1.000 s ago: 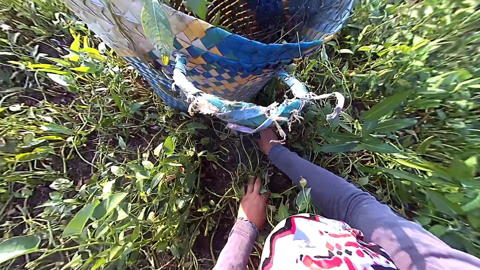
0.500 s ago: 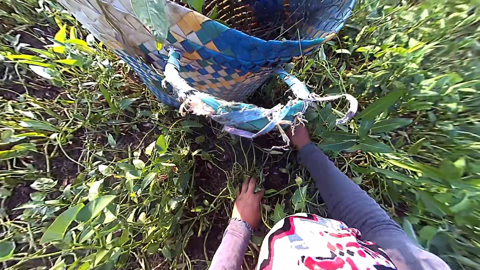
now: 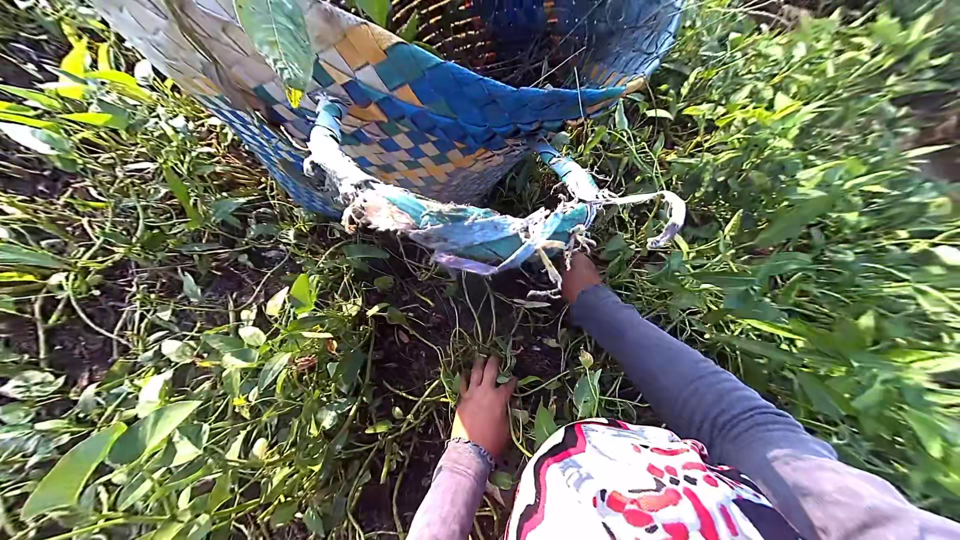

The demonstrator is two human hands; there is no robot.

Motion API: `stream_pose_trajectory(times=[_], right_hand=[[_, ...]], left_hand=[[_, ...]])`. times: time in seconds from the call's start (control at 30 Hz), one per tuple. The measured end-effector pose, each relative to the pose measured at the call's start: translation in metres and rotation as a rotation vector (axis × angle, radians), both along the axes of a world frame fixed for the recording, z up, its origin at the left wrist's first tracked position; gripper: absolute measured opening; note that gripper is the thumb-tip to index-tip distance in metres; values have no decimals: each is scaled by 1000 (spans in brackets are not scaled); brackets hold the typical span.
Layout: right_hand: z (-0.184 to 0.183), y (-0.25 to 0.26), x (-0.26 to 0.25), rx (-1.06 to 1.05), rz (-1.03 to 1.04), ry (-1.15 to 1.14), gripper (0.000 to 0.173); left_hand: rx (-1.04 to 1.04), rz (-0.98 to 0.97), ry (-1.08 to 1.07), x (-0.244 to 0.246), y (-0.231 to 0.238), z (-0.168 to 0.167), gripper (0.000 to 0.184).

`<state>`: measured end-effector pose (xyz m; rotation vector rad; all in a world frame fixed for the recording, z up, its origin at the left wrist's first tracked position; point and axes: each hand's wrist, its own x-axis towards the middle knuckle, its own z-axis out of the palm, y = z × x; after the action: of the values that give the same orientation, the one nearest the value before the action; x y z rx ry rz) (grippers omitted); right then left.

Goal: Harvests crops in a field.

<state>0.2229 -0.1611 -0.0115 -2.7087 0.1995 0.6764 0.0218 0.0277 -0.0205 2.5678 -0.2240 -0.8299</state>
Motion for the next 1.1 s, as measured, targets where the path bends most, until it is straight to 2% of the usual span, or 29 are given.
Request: stream_pose_trajectory(times=[0.07, 0.2, 0.3, 0.37, 0.47, 0.57, 0.67, 0.73, 0.8, 0.9, 1.0, 1.1], right_hand=[[-2, 8, -6, -5, -13, 22, 53], [-24, -13, -1, 65, 61, -122, 48], [-35, -26, 2, 196, 66, -202, 34], [-42, -26, 3, 194, 123, -186, 31], [-47, -13, -3, 182, 266, -198, 46], [-70, -17, 1, 199, 410, -309, 40], [-82, -19, 4, 203, 407, -335, 36], [-68, -15, 2, 180, 265, -264, 41], [-43, -15, 0, 198, 0, -259, 41], [-22, -48, 8, 226, -329, -336, 42], [-33, -106, 12, 280, -564, -385, 47], [-51, -137, 1, 417, -812, -458, 53]], left_hand=[[-12, 5, -10, -1, 0, 0, 38], [-13, 10, -10, 1, -1, 2, 38], [-16, 14, -37, -3, 0, -2, 38], [-40, 14, -61, -3, 1, 0, 37], [-41, 8, -26, 0, 1, 2, 36], [-41, 17, -27, 0, 0, -4, 35], [-9, 1, 6, 1, -1, -6, 36], [-26, 13, 7, 1, -2, -3, 35], [-37, 16, 13, 3, -1, 1, 34], [-35, 16, 27, 3, 2, 4, 34], [-67, 49, -56, -4, 3, -4, 33], [-79, 57, -92, -6, 2, -9, 32]])
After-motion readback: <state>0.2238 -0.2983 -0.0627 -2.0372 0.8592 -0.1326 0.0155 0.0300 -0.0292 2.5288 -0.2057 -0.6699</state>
